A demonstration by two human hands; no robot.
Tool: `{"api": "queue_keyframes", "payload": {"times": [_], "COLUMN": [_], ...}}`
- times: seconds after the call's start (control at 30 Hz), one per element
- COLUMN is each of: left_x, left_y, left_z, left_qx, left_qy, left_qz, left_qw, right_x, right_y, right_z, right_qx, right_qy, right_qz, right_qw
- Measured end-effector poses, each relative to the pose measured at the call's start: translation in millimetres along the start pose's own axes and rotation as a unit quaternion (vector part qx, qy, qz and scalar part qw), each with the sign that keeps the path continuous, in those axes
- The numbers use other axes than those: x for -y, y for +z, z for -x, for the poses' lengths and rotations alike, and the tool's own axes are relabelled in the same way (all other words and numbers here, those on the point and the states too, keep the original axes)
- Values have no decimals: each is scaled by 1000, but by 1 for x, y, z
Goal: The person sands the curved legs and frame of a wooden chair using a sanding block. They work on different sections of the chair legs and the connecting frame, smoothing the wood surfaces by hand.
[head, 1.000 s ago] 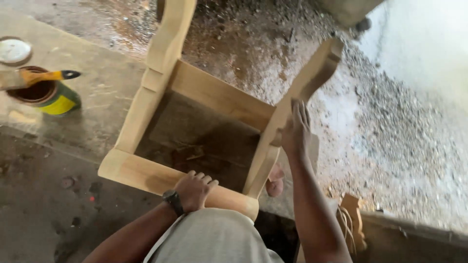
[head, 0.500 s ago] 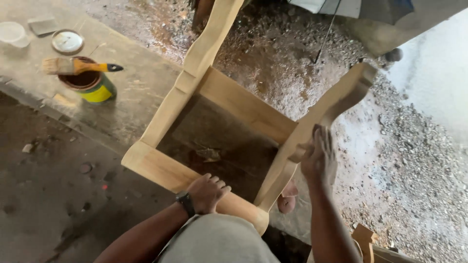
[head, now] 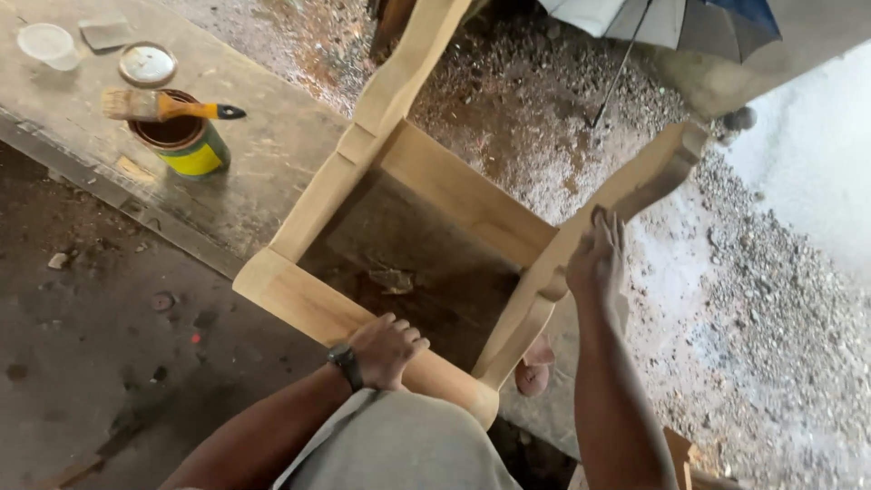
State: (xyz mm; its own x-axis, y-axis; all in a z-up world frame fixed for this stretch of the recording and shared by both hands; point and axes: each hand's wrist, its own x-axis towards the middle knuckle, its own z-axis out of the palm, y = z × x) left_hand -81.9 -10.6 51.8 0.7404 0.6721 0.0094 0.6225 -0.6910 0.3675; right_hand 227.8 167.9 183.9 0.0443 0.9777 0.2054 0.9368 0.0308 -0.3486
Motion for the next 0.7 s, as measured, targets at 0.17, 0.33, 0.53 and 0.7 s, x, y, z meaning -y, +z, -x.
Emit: {"api": "queue_keyframes", "payload": {"times": [0.17, 0.33, 0.53, 0.7], "left_x": [-2, -7, -8, -11], "left_y": [-12, -15, -14, -10], "left_z": [-2, 4, 3, 4], "left_qx": [21, 31, -78, -138], "left_qy": [-3, -102, -127, -146], "left_qz": [6, 129, 73, 90], "left_qw": [1000, 986, 986, 976], "right_x": [-13, 15, -1, -14], "right_y": [11, -5, 11, 25], "right_z": [57, 26, 48, 36], "right_qx": [-55, -27, -69, -177], "right_qy": [-67, -63, -88, -215], "right_qz": [-24, -29, 22, 0], "right_qw": [996, 997, 993, 960]}}
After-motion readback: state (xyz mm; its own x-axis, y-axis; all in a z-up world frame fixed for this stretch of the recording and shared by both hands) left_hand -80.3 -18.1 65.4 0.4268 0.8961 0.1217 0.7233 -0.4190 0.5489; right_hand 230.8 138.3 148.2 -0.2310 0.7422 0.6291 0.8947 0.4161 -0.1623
